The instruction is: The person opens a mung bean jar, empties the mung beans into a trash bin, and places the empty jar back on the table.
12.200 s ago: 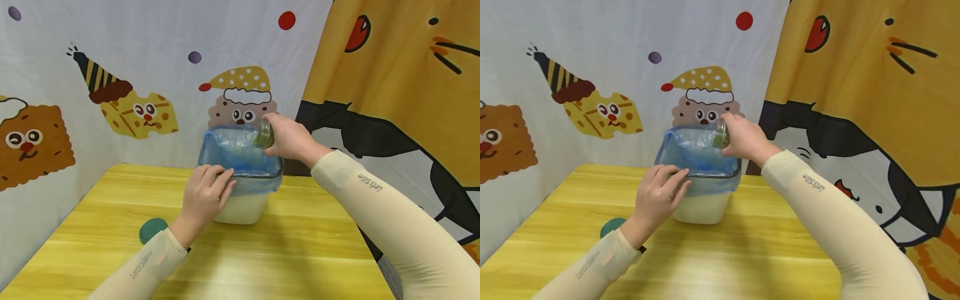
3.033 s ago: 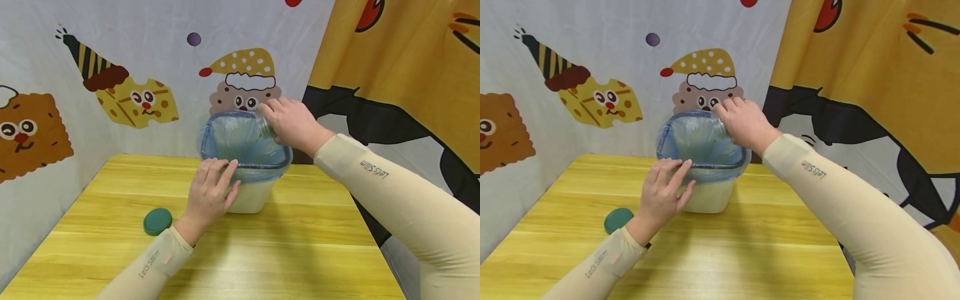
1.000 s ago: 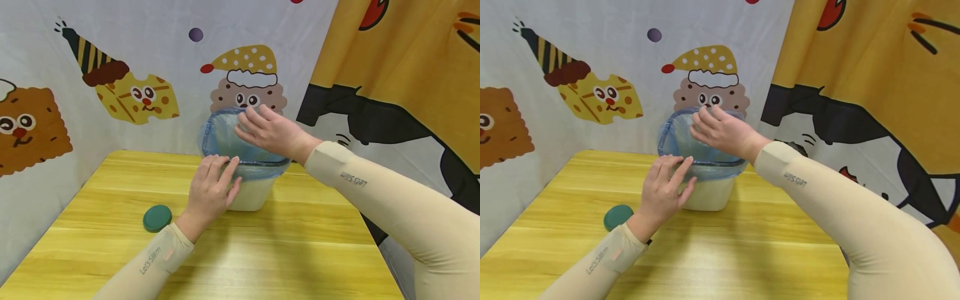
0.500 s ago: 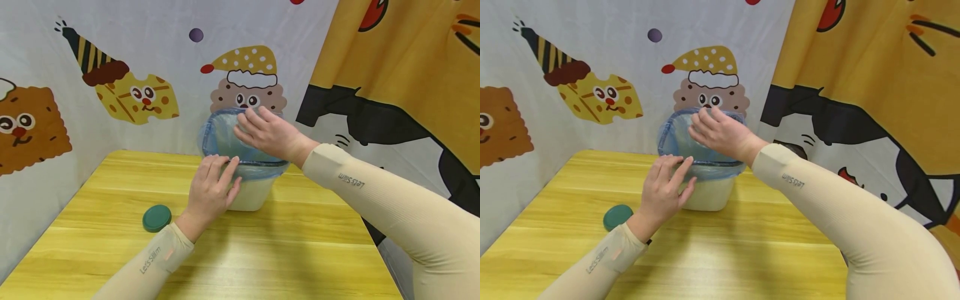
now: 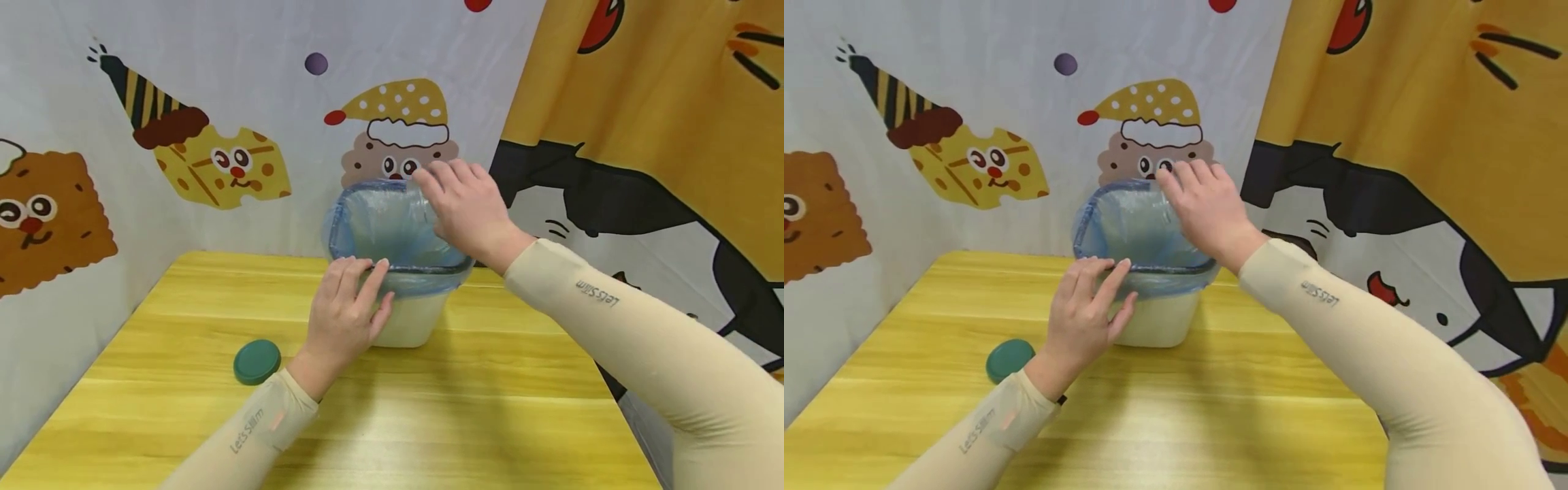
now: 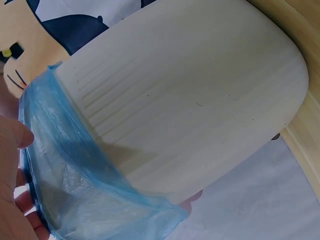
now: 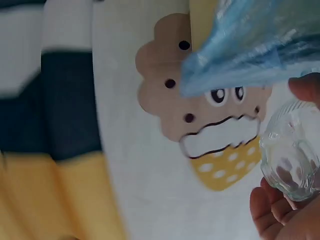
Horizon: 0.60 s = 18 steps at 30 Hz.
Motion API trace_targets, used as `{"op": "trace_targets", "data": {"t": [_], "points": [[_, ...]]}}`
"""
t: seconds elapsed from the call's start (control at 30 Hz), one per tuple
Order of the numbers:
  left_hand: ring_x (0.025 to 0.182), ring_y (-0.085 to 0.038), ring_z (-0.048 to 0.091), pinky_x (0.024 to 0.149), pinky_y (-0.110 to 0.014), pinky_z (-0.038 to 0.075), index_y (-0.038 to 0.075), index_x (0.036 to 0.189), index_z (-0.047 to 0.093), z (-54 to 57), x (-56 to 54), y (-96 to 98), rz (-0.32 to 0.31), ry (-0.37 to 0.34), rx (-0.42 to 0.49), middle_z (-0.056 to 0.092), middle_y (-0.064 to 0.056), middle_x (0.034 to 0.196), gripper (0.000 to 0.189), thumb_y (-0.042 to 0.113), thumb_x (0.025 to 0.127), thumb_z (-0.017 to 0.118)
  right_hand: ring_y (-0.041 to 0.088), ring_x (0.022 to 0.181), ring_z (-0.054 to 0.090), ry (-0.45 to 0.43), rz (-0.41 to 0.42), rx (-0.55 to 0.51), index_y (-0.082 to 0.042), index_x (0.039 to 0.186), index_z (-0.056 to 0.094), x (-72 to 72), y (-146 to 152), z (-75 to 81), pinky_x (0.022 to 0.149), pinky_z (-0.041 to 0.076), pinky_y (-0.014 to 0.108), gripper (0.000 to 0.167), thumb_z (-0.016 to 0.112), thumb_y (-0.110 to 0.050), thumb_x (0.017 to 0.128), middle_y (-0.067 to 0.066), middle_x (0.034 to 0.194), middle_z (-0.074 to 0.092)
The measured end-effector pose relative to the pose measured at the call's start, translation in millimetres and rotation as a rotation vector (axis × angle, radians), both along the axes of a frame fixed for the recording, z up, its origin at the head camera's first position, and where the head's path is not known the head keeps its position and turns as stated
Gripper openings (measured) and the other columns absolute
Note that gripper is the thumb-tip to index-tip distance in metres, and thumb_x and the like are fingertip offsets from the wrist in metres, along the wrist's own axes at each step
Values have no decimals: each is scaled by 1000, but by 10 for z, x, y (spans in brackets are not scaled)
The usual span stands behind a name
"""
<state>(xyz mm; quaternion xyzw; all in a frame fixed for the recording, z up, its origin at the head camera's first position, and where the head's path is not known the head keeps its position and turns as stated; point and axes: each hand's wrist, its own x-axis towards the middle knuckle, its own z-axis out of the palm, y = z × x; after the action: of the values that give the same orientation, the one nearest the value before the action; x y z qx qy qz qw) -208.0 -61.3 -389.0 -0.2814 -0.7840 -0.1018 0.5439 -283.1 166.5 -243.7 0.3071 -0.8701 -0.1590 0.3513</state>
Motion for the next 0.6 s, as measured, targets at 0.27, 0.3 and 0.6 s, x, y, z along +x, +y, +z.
{"op": "trace_targets", "data": {"t": [0.27, 0.3, 0.6], "points": [[117, -36, 62, 111, -47, 53, 4, 134, 72, 23, -4, 1, -4, 7, 5, 66, -18, 123, 50, 29, 92, 81, 33, 131, 57, -287, -46, -1022, -17, 156, 45, 141, 453, -132, 105, 54, 57, 89, 92, -33, 82, 11, 146, 60], [116, -36, 62, 111, -47, 54, 4, 134, 72, 25, -2, -1, -4, 9, 9, 67, -18, 122, 51, 29, 91, 82, 30, 132, 57, -282, -5, -1145, -20, 156, 45, 177, 496, -180, 107, 54, 51, 88, 92, -32, 82, 9, 147, 59], [114, -36, 62, 109, -46, 54, 3, 133, 72, -8, 1, 0, -17, 24, 18, 66, -18, 120, 51, 28, 89, 84, 14, 133, 51, -142, 9, -1649, -29, 157, 40, 508, 912, -749, 107, 50, 30, 89, 91, -26, 84, -7, 144, 56]]}}
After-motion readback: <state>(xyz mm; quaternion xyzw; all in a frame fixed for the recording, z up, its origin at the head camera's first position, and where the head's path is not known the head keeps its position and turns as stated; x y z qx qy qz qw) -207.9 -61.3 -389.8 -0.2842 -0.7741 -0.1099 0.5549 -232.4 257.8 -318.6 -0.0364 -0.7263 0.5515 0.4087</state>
